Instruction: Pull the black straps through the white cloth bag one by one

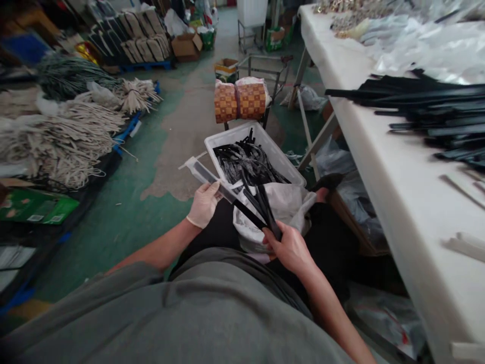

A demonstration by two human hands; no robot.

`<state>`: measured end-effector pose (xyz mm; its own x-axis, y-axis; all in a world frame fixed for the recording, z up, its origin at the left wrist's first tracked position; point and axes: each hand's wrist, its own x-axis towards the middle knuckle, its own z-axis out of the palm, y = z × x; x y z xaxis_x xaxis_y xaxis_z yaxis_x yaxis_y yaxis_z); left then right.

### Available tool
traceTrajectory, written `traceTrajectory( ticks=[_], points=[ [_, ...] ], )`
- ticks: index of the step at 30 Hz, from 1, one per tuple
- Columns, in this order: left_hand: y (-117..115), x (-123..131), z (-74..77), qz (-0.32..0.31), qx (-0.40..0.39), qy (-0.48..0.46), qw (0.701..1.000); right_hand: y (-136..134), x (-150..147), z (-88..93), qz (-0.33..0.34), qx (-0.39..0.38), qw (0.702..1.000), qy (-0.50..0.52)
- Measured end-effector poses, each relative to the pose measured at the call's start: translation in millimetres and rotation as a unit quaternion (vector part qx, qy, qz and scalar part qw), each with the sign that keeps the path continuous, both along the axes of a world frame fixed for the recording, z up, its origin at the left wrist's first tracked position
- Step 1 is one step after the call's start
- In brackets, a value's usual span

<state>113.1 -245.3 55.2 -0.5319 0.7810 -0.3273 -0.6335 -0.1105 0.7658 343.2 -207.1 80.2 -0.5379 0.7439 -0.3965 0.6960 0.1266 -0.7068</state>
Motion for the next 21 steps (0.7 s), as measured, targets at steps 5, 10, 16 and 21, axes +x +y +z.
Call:
traceTrajectory(
  ticks=[5,10,16,21],
  points=[
    [-30,15,-14.1,-0.041,-0.059,-0.056,0.996,-4,-45,-3.6,0.041,0.050,0.998,-0.028],
    [-49,14,-41.0,-0.010,-0.092,-0.134,0.987,-4,-54,-10.9,0.108,0.029,0.993,-0.037],
    [-52,15,-53.3,-0.014,-0.110,-0.188,0.976,-3,-48,-17.1,0.085,0.076,0.989,-0.099],
    [-45,38,-49.5,-0.072,-0.103,-0.214,0.969,-1,-49,-19.9,0.083,0.041,0.994,-0.061]
  ],
)
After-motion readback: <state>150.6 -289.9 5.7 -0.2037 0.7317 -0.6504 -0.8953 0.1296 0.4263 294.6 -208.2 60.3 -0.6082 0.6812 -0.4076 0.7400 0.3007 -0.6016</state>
